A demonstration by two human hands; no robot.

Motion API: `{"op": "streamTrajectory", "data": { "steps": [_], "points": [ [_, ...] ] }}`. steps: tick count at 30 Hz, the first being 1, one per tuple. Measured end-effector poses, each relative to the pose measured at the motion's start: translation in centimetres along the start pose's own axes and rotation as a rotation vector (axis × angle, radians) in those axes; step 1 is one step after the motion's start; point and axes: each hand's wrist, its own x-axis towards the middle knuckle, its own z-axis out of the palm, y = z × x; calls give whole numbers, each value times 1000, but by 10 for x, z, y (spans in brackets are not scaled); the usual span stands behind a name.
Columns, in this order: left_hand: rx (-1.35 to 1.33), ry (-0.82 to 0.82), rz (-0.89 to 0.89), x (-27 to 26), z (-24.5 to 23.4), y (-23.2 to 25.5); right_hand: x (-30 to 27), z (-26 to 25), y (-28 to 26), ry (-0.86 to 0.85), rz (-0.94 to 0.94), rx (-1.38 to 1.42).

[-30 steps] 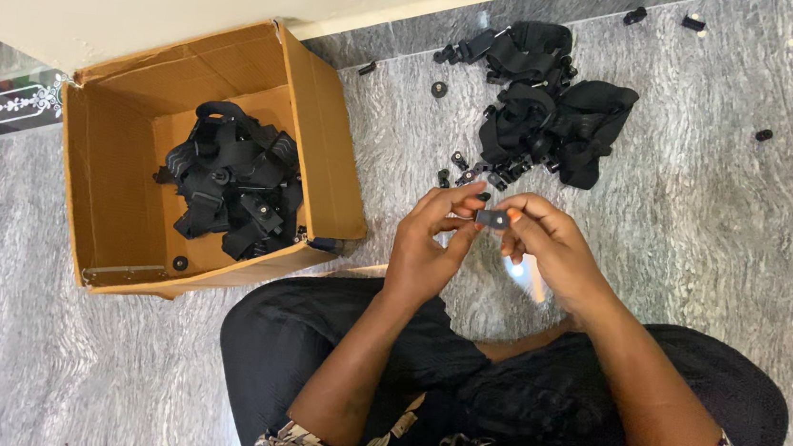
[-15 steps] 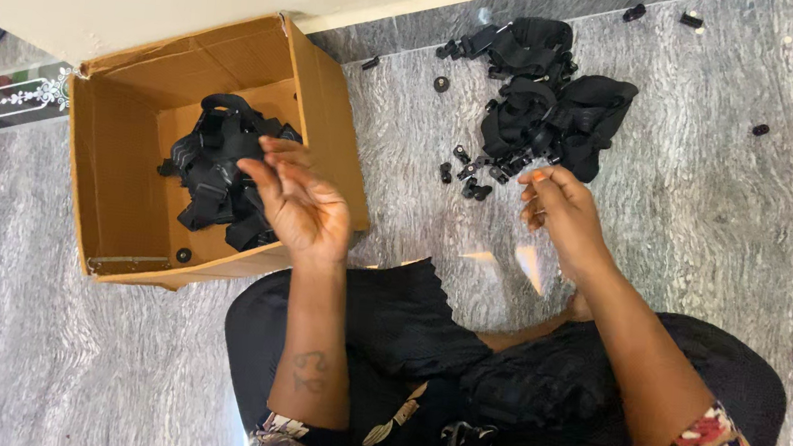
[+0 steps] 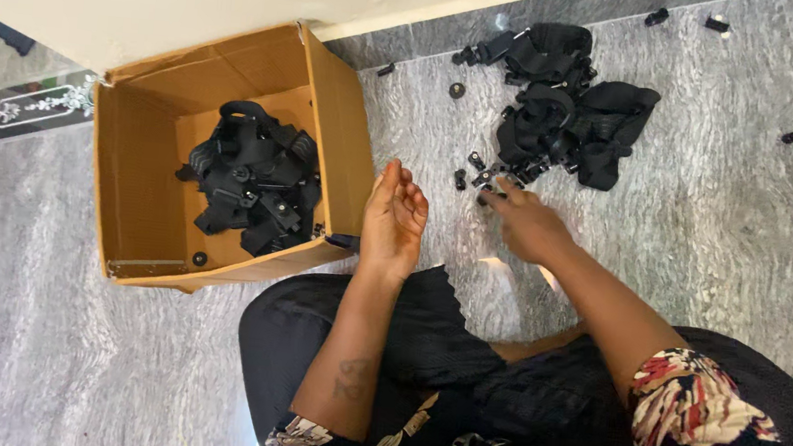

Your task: The person sits on the floor and assembles black harness components by hand. They attach small plastic parts to the straps, tighten screws, and place the finished units into a cardboard box.

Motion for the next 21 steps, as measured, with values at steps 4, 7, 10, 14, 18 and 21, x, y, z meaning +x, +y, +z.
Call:
{"op": "streamTrajectory", "data": {
  "steps": [4,7,10,14,18,21],
  "points": [
    [57,-17,-19,1,1,-11,-2,13,-2,-34,-9,-47],
    [119,-43,-49,-5,6,-16,-4,21,3,-109,61,-7],
    [169,-47,-60,-10,10,-17,-1,28,9,-140,90,-27],
    [176,-72,-52,-14,12,-17,-3,32,17,-107,67,-57],
    [249,-91,-30,-15,10,-17,-5,12,11,-51,76,95],
    [350,-116,-3,-16,10,-19,-11,-22,-7,84,-33,229]
  ]
}}
